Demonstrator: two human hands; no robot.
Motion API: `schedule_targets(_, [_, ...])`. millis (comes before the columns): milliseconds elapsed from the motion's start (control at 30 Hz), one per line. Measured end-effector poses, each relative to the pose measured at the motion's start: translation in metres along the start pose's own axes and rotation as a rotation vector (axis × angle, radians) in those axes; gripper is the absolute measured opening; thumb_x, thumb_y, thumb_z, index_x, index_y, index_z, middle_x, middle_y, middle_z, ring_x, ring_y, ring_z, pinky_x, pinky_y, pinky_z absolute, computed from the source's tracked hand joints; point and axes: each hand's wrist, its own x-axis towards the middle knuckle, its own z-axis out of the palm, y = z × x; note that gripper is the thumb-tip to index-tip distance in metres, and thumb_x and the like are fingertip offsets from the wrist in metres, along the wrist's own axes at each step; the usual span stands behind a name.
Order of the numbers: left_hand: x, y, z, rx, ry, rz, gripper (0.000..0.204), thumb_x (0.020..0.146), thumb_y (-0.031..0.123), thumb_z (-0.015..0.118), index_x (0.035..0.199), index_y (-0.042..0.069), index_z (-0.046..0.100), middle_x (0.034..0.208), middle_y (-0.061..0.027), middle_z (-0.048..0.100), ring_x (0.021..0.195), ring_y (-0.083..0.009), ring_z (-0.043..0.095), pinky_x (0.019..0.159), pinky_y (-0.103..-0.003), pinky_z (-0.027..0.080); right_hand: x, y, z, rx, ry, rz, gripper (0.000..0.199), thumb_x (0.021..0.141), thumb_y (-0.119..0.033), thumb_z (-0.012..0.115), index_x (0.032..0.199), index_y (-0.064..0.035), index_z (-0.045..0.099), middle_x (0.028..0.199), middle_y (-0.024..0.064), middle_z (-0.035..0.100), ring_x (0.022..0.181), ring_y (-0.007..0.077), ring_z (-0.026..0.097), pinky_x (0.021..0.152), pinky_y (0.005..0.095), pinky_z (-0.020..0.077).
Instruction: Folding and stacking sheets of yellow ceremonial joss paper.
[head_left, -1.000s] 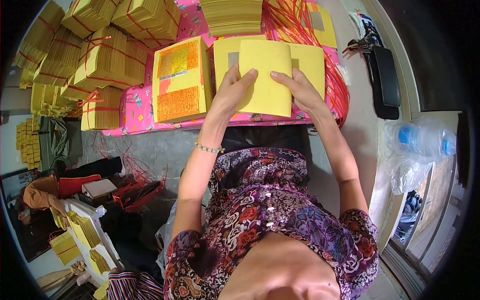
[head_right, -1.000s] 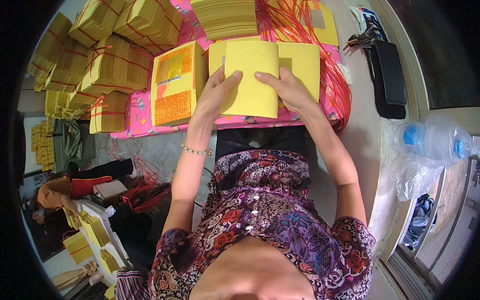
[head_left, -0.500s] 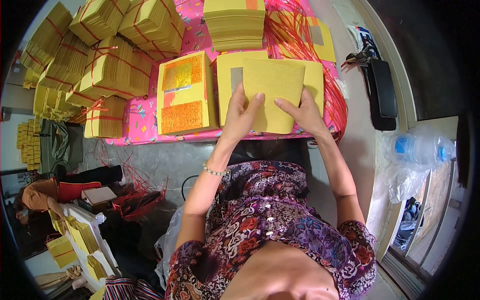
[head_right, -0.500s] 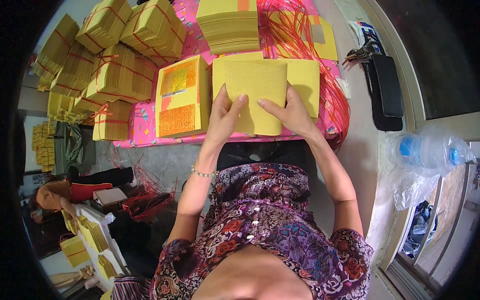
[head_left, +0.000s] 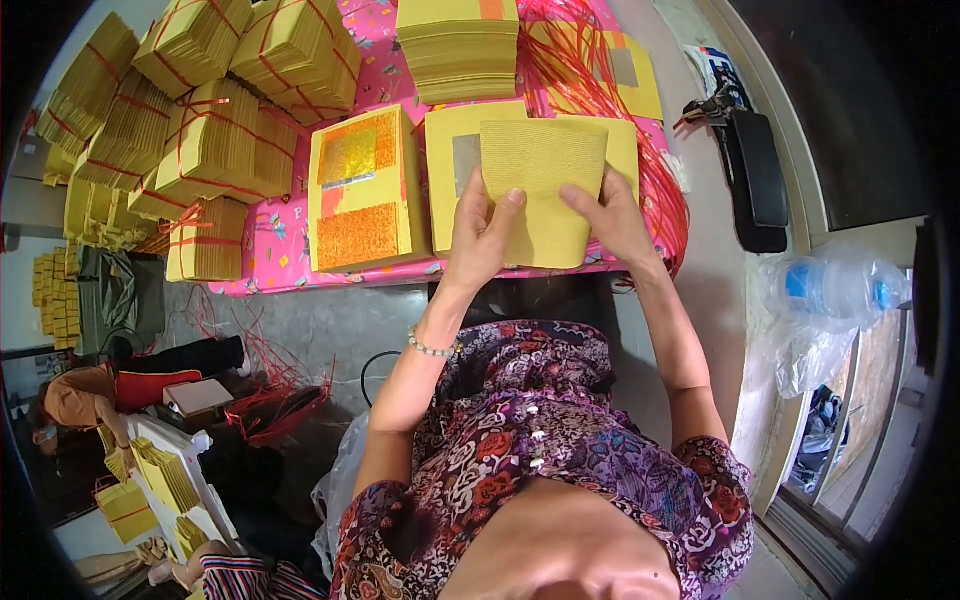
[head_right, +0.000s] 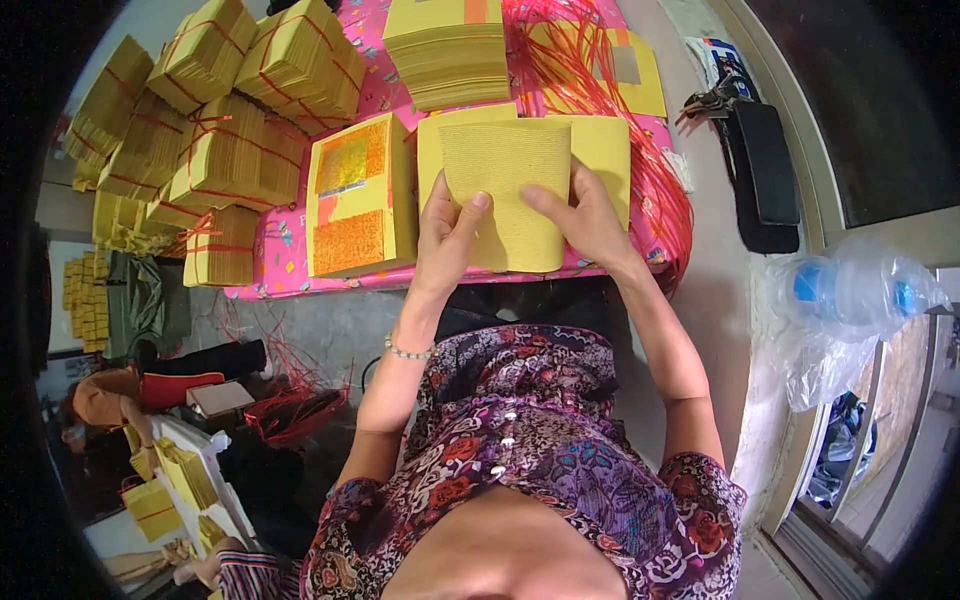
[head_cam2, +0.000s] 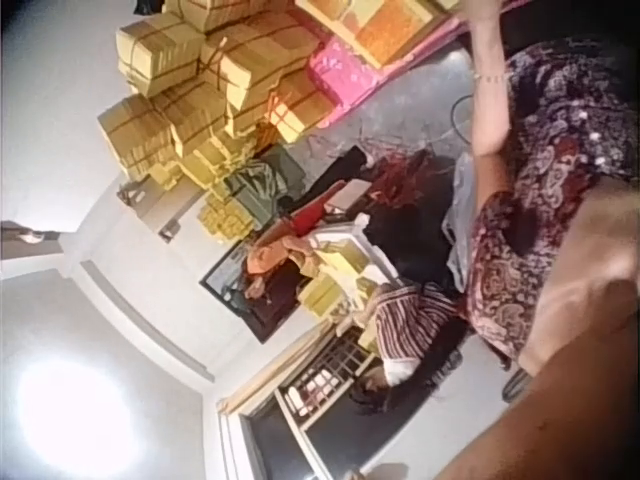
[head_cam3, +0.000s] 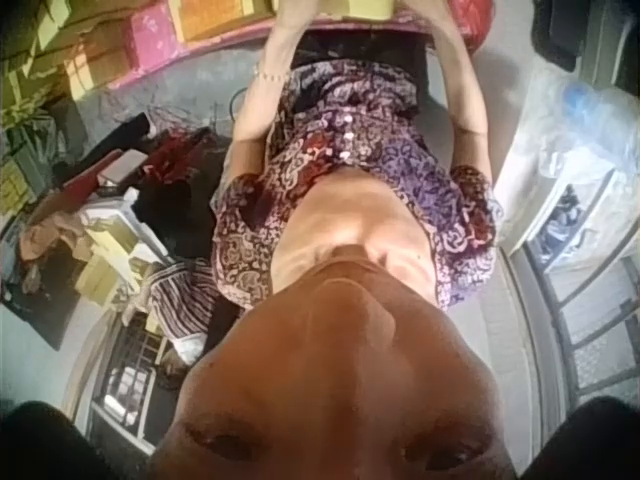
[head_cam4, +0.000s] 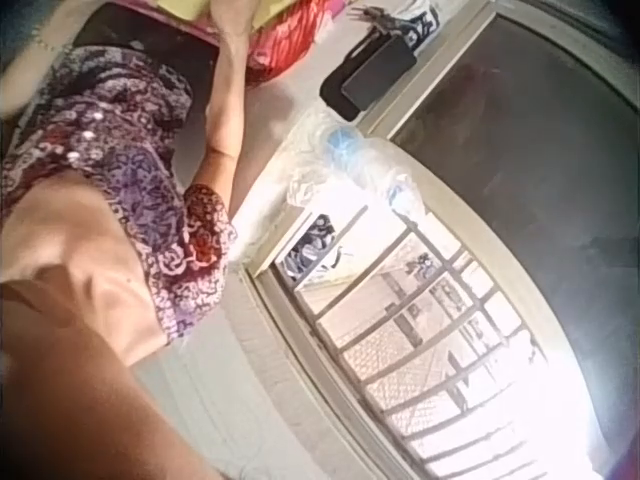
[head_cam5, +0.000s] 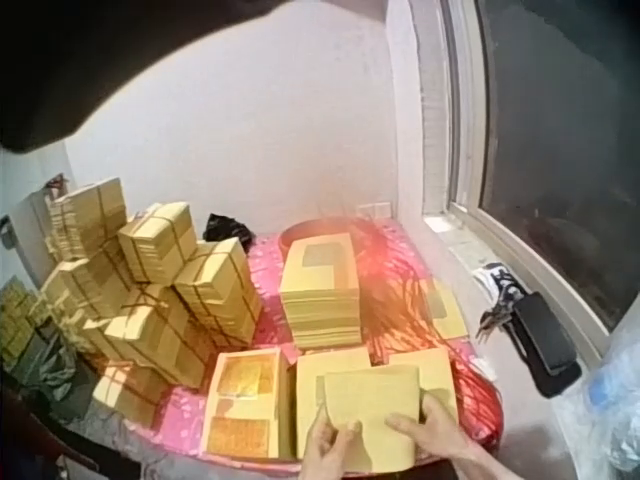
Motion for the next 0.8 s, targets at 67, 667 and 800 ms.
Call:
schedule_targets(67, [0.0,0.001,0.002,-0.006,0.014,-0.004,0.042,0.095,0.006,0.049,0.134,0.0,0.037,0.124,-0.0088,0.055,0.112,-0.0135,0.052,0.095,-0.028,0.042,0.003,0.001,-0.003,0.068,0.073,-0.029,0.037,0.09,-0.011,0.061,0.123,0.0023,0.05,0.112,0.0068,0.061,0.099,0.0108,0.058,0.085,0.0269,0.0476])
schedule_targets(667, [0.018,0.013,0.006,-0.112,-0.094,-0.286,0.04,0.092,0.001,0.047,0.132,0.0,0.042,0.125,-0.0112,0.056,0.112,-0.0169,0.055,0.094,-0.03,0.044,0.018,-0.002,-0.048,-0.101,0.13,0.098,0.026,0.095,-0.026,0.054,0.095,-0.0026,0.064,0.086,0.001,0.067,0.076,0.0035,0.06,0.068,0.021,0.0483])
schedule_targets(800, [0.025,0.008,0.004,-0.13,-0.112,-0.327,0.039,0.093,0.002,0.048,0.131,0.0,0.042,0.126,-0.0113,0.056,0.112,-0.0175,0.055,0.095,-0.031,0.043,0.012,-0.018,-0.043,-0.153,0.117,0.11,0.029,0.093,-0.031,0.057,0.091,-0.0031,0.064,0.08,0.0009,0.066,0.066,0.0039,0.059,0.057,0.02,0.0469])
